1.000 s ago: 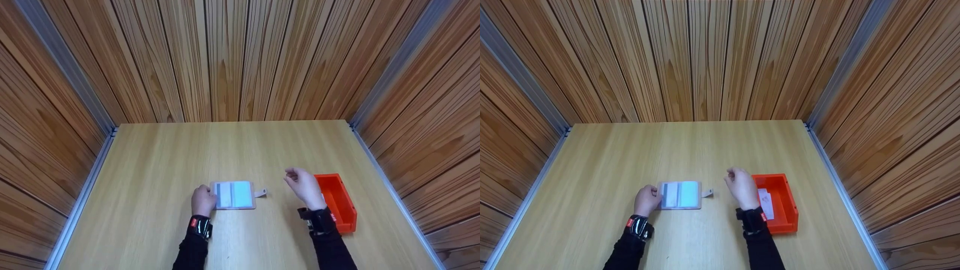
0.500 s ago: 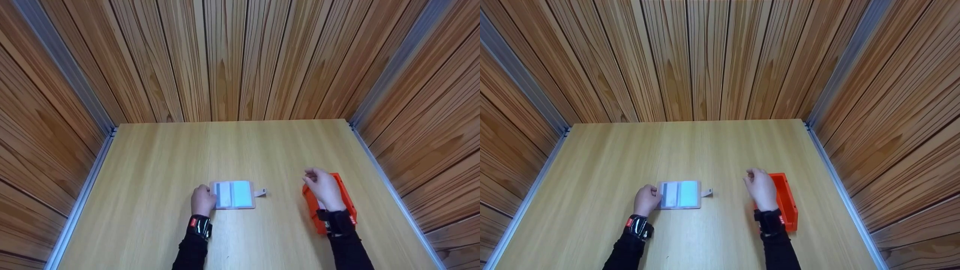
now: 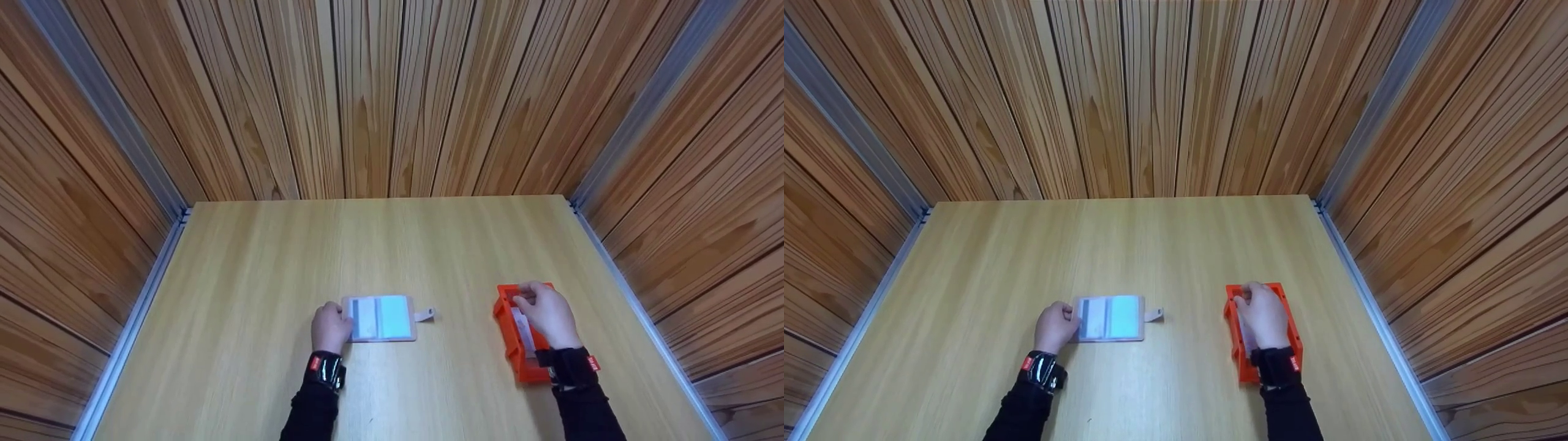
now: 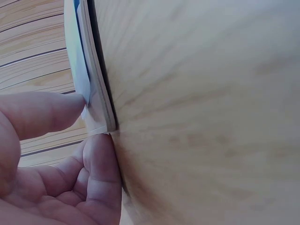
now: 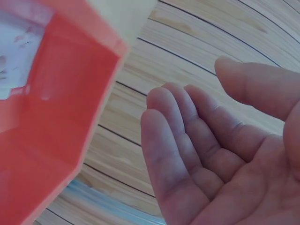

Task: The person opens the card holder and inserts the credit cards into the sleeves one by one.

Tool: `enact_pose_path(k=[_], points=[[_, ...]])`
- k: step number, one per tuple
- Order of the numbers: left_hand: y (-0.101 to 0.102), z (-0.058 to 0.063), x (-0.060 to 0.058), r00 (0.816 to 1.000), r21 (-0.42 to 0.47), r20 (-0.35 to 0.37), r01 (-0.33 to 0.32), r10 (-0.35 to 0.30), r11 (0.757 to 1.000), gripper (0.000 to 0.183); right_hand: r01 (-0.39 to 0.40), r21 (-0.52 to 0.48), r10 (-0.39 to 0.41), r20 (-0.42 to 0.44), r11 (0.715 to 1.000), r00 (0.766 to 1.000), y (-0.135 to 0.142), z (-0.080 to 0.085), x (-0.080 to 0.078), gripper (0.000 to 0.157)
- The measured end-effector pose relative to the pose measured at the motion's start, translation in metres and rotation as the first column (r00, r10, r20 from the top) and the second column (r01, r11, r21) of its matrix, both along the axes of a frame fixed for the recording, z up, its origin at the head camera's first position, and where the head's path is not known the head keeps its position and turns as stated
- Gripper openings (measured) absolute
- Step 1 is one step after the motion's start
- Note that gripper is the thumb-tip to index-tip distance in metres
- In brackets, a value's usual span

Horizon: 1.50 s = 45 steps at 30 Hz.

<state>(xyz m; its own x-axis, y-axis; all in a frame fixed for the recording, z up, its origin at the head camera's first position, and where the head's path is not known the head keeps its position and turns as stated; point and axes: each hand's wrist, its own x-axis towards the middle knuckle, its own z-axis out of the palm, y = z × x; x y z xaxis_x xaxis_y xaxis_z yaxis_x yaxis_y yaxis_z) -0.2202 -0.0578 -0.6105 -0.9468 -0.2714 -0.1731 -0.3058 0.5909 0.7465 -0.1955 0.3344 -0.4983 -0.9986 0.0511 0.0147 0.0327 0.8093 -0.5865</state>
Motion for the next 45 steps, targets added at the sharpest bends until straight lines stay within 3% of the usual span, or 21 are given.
enact_pose_path(k=[13,22,30,37,45], points=[[-0.001,0.000,0.002,1.000,0.008,-0.018,0.000,0.000,1.000,0.026,0.004,0.080,-0.010,0.079,0.997,0.997,0.018,-0.020,-0.006,0.028],[0.000,-0.001,0.002,1.000,-0.004,-0.021,0.000,0.000,1.000,0.028,0.046,0.098,-0.067,0.216,0.994,0.974,0.019,-0.035,-0.011,0.034],[0.000,0.002,0.002,1.000,0.016,-0.003,-0.003,0.003,1.000,0.028,-0.008,0.220,-0.044,0.228,0.975,0.973,0.021,-0.047,-0.016,0.033],[0.000,0.001,0.000,1.000,0.013,0.007,-0.009,0.009,1.000,0.027,-0.004,0.242,-0.059,0.254,0.970,0.965,0.022,-0.052,-0.015,0.019],[-0.001,0.000,0.000,1.000,0.018,-0.014,-0.001,0.001,1.000,0.027,-0.004,0.241,-0.064,0.274,0.970,0.960,0.022,-0.053,-0.014,0.022]])
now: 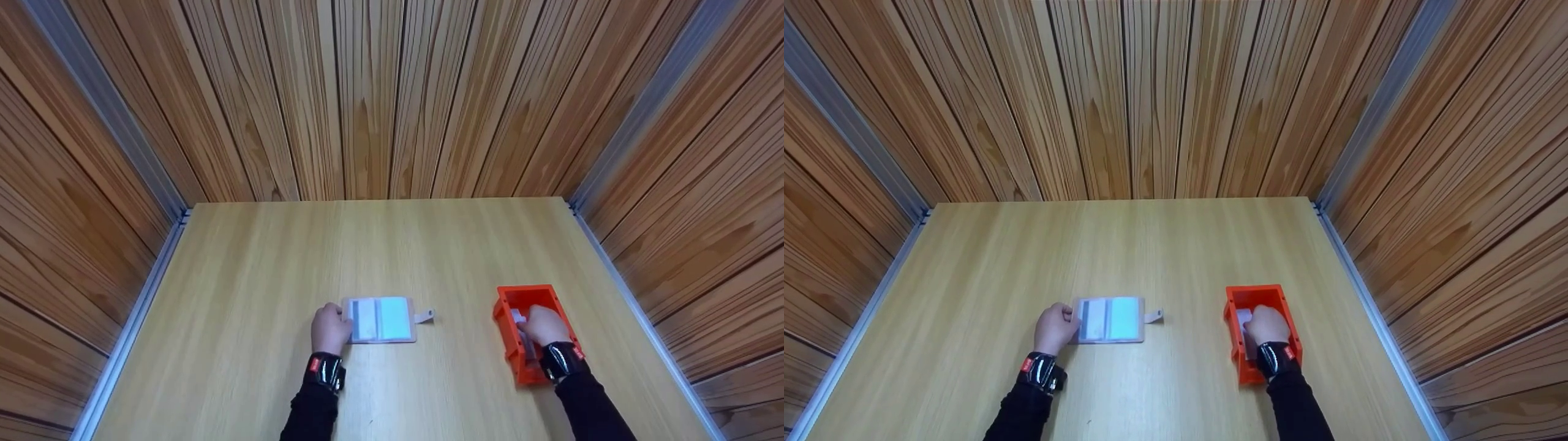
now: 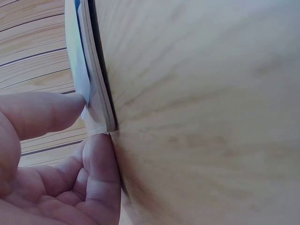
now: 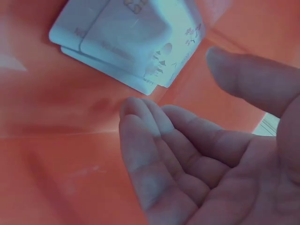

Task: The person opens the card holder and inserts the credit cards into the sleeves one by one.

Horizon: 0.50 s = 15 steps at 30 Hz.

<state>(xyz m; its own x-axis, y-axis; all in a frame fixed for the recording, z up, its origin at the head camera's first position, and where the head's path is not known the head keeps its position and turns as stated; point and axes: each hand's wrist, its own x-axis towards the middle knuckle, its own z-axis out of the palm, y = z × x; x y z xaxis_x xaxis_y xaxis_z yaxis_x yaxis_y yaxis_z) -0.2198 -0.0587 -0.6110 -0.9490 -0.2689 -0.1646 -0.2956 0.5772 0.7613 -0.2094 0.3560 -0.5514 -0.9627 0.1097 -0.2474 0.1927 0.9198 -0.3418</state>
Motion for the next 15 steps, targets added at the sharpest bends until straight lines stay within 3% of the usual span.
enact_pose_path(k=[10,15], points=[[0.0006,0.0010,0.0012,1.000,0.014,0.012,-0.011,0.011,1.000,0.027,0.029,-0.093,-0.025,0.048,0.995,0.999,0.0022,0.0007,0.0036,0.018],[-0.0007,0.0008,0.0016,1.000,-0.012,-0.019,-0.003,0.003,1.000,0.026,0.064,-0.127,-0.056,0.064,0.990,0.996,0.0003,0.0005,0.0056,0.017]])
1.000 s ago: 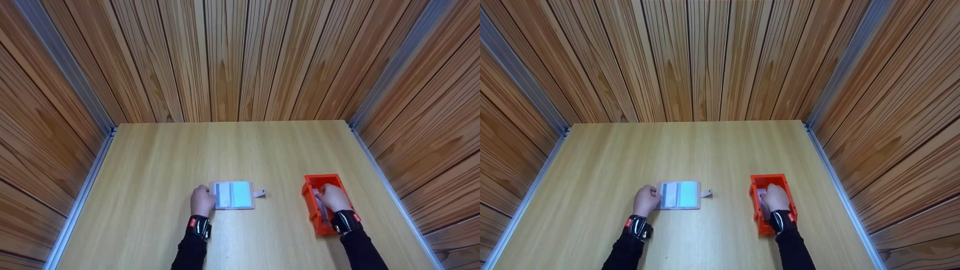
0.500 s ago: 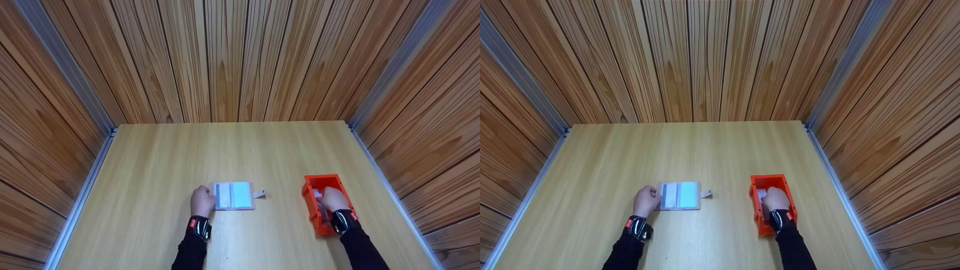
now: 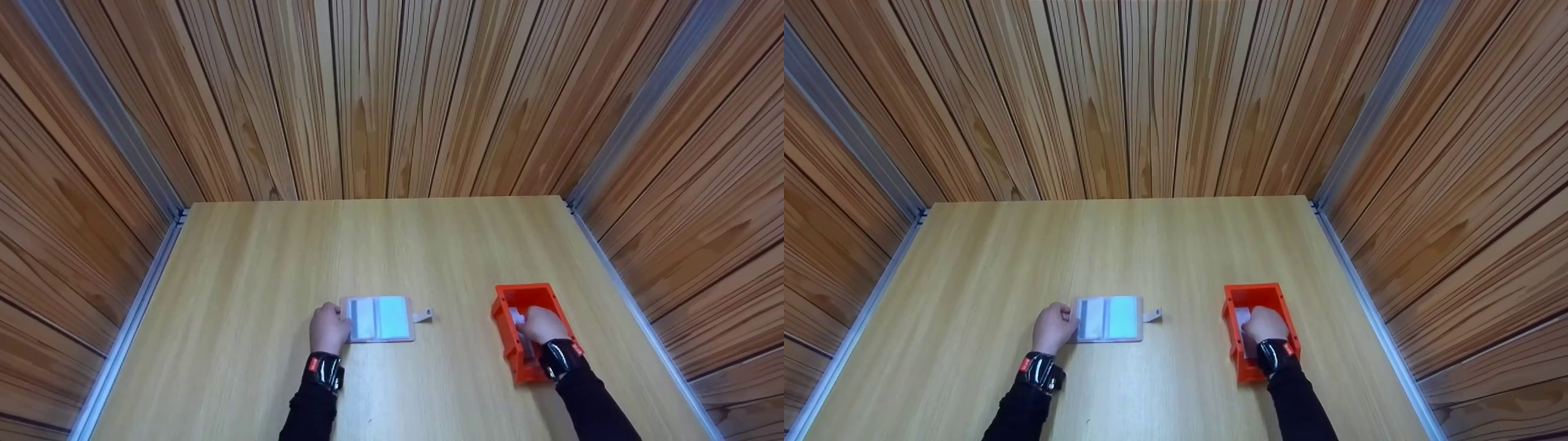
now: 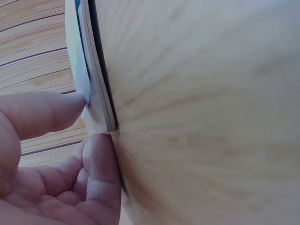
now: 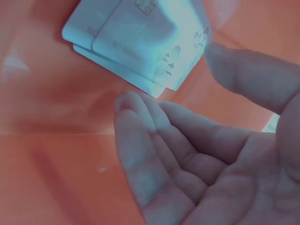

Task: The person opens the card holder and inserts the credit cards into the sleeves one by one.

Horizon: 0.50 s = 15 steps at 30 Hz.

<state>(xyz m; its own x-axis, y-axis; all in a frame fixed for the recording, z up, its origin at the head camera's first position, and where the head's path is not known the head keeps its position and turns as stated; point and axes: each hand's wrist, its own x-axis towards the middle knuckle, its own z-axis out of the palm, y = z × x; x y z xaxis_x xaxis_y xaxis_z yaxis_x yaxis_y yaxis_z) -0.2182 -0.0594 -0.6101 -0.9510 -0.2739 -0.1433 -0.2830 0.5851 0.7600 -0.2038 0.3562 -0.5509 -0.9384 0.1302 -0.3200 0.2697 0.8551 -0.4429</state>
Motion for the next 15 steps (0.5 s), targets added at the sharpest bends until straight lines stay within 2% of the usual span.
enact_pose_path(k=[7,15], points=[[-0.0014,-0.0011,-0.0003,1.000,-0.004,0.004,0.009,-0.009,1.000,0.028,0.034,-0.036,-0.032,0.049,0.999,0.998,0.0001,-0.0021,-0.0020,0.013],[0.0001,0.0009,-0.0010,0.999,0.027,0.042,0.004,-0.005,1.000,0.030,-0.013,-0.055,0.014,0.025,0.998,1.000,0.0039,-0.0020,0.0001,0.012]])
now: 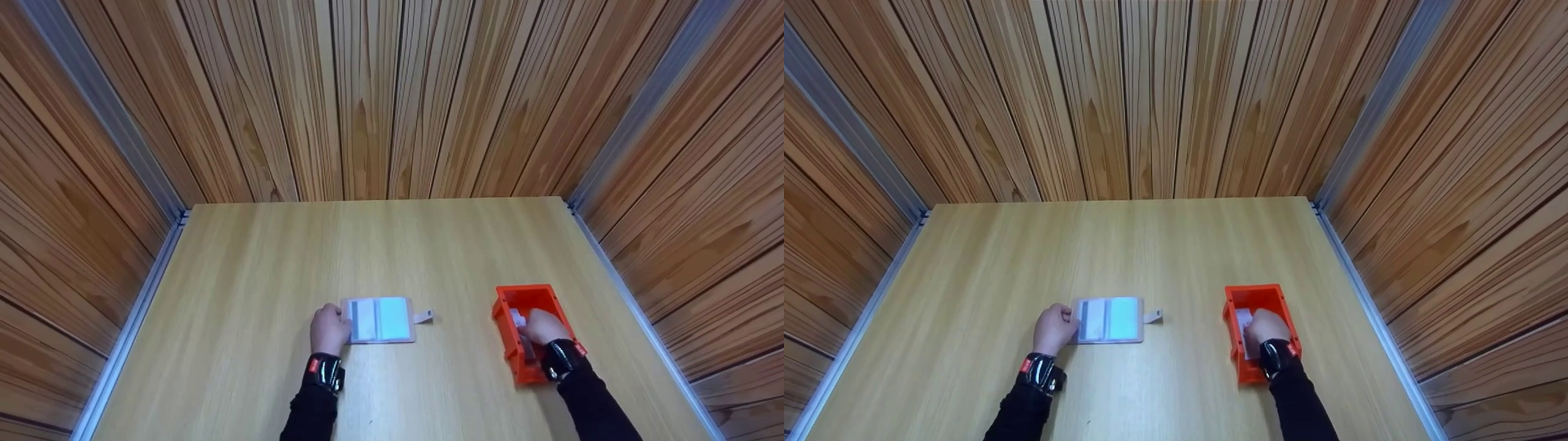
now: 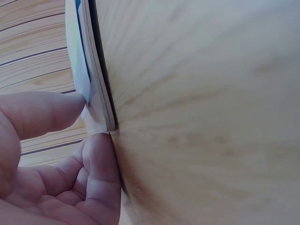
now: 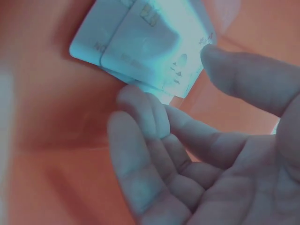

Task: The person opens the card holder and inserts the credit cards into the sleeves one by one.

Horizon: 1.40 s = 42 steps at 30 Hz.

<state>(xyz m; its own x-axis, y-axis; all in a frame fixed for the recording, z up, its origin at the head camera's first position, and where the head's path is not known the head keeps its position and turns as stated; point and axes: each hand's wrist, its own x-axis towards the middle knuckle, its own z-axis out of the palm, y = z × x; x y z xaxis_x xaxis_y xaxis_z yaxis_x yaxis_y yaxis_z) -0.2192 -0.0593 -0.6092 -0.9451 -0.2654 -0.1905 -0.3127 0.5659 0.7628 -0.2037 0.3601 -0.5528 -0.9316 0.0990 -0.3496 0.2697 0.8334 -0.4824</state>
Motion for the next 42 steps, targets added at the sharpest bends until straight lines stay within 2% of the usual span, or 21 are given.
enact_pose_path(k=[4,8,11,19,27,38,42], points=[[0.000,0.000,0.001,1.000,0.012,0.003,0.000,0.000,1.000,0.030,0.026,-0.035,-0.026,0.021,0.999,0.999,-0.001,-0.001,0.002,0.013],[0.000,0.000,0.002,1.000,0.024,0.009,-0.004,0.004,1.000,0.028,0.028,-0.013,-0.028,0.043,1.000,0.999,-0.001,0.000,0.000,0.014],[0.000,0.000,0.002,1.000,0.025,0.008,-0.007,0.007,1.000,0.026,0.006,0.050,-0.010,0.069,0.999,0.998,-0.001,0.001,-0.005,0.013],[0.000,-0.002,0.001,0.999,-0.043,-0.048,-0.010,0.008,0.999,0.025,-0.051,0.056,0.048,0.054,0.997,0.997,0.004,-0.001,-0.012,0.013],[0.001,-0.003,0.000,0.997,-0.046,-0.072,-0.006,0.002,0.999,0.025,-0.005,-0.002,0.005,0.084,1.000,0.996,0.006,-0.006,-0.013,0.013],[0.001,-0.001,0.000,0.999,-0.031,-0.036,-0.012,0.010,0.999,0.026,0.069,-0.028,-0.066,0.074,0.997,0.995,0.001,-0.003,-0.004,0.010],[0.001,-0.001,0.000,1.000,-0.025,-0.029,-0.009,0.009,1.000,0.027,0.063,-0.013,-0.062,0.060,0.998,0.996,0.000,-0.001,-0.003,0.011]])
